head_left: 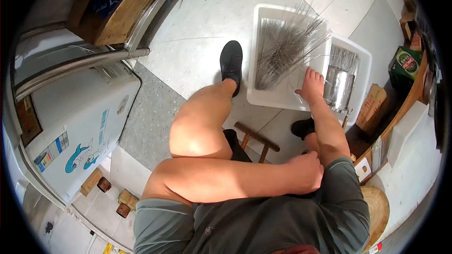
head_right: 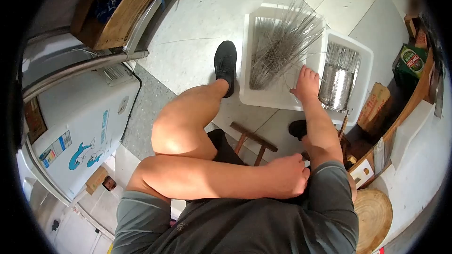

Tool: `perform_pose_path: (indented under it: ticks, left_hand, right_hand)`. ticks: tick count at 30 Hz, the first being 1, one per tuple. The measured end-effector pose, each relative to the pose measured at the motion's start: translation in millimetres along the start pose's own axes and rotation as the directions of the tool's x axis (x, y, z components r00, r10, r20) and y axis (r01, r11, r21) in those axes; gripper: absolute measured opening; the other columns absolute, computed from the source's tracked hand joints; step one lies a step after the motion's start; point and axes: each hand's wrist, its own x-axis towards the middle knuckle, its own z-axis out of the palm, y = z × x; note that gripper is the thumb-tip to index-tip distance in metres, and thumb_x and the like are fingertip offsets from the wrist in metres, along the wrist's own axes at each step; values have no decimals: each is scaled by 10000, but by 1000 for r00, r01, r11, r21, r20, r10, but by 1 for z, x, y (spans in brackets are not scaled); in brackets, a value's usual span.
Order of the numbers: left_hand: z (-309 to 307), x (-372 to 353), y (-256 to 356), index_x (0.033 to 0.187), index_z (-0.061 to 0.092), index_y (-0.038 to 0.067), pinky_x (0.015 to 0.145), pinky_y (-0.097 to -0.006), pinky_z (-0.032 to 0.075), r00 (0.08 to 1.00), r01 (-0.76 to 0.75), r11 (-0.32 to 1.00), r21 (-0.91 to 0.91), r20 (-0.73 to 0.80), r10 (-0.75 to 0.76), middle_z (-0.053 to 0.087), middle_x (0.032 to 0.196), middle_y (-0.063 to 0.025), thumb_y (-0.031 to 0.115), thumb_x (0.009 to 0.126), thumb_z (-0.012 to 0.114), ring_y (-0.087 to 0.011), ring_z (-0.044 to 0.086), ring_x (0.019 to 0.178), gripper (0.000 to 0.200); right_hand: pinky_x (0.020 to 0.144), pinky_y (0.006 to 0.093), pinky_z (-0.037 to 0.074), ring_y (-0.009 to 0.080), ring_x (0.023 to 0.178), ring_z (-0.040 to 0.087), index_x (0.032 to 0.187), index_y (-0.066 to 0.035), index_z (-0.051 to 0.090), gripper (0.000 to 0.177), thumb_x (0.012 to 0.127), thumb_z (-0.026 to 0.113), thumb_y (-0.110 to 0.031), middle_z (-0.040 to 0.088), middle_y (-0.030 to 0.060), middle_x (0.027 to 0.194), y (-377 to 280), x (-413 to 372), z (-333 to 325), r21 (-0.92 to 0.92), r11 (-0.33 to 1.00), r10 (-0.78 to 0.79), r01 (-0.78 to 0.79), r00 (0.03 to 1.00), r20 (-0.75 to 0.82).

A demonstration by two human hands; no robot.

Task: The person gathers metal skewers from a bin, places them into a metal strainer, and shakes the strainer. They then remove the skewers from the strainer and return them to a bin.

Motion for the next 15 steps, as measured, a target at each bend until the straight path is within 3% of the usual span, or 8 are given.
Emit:
perform_pose_path:
  ticks: [4, 5, 7, 8, 10, 12, 15]
  left_hand:
    - [4, -4, 2, 685, 642, 3, 629, -380, 416, 1000, -10, 1000, 22, 14, 10, 586, 679, -111, 176, 713, 539, -255, 570, 646, 203]
    - [9, -4, 3, 683, 634, 5, 635, -387, 423, 1000, 2, 999, -47, 9, -1, 587, 690, -111, 178, 723, 534, -257, 573, 656, 203]
    - [7, -2, -3, 675, 617, 11, 638, -396, 434, 1000, -7, 999, -46, -5, 7, 587, 709, -108, 181, 737, 527, -259, 577, 665, 203]
    - [5, -3, -2, 669, 608, 14, 635, -399, 438, 1000, 0, 1000, -19, -10, 0, 585, 716, -106, 183, 742, 526, -259, 578, 665, 202]
    - [-10, 1, -6, 683, 613, 18, 638, -397, 442, 993, -94, 990, 107, 78, 86, 587, 732, -111, 182, 747, 525, -264, 585, 677, 196]
    - [-12, 3, -10, 727, 627, 29, 642, -391, 449, 984, -129, 987, 95, 136, 116, 591, 742, -117, 179, 751, 523, -267, 593, 690, 184]
    - [-3, 2, -14, 805, 629, 34, 654, -385, 460, 979, -96, 995, 5, 182, 93, 600, 798, -127, 173, 768, 520, -273, 609, 724, 180]
  right_hand:
    - [905, 401, 392, 279, 970, 549, 1096, -4, 510, 399, 795, 584, -254, 574, 119, 1017, 3, 13, 34, 29, 1000, -1, 3, 997, -79]
    - [841, 408, 425, 280, 913, 565, 1074, -2, 528, 338, 808, 551, -209, 583, 122, 972, 4, 14, 48, 26, 999, -18, 20, 995, -103]
    - [751, 422, 470, 289, 830, 596, 978, -18, 580, 211, 843, 456, -121, 602, 136, 907, 11, 22, 75, -7, 1000, -25, 23, 959, -283]
    - [774, 420, 468, 287, 863, 611, 979, -32, 584, 211, 840, 464, -136, 625, 128, 925, 10, 23, 67, -17, 1000, -1, -1, 996, -87]
    - [799, 424, 466, 268, 911, 629, 952, -57, 615, 217, 847, 455, -159, 652, 126, 957, 10, 28, 77, -12, 1000, -8, 7, 999, -44]
    - [796, 423, 464, 257, 912, 638, 959, -68, 619, 224, 861, 445, -169, 654, 113, 975, 6, 29, 57, 25, 999, 21, -25, 990, 139]
    - [748, 412, 494, 261, 889, 653, 981, -74, 612, 226, 862, 445, -170, 667, 108, 956, 6, 24, 56, 21, 1000, -3, 3, 1000, 16]
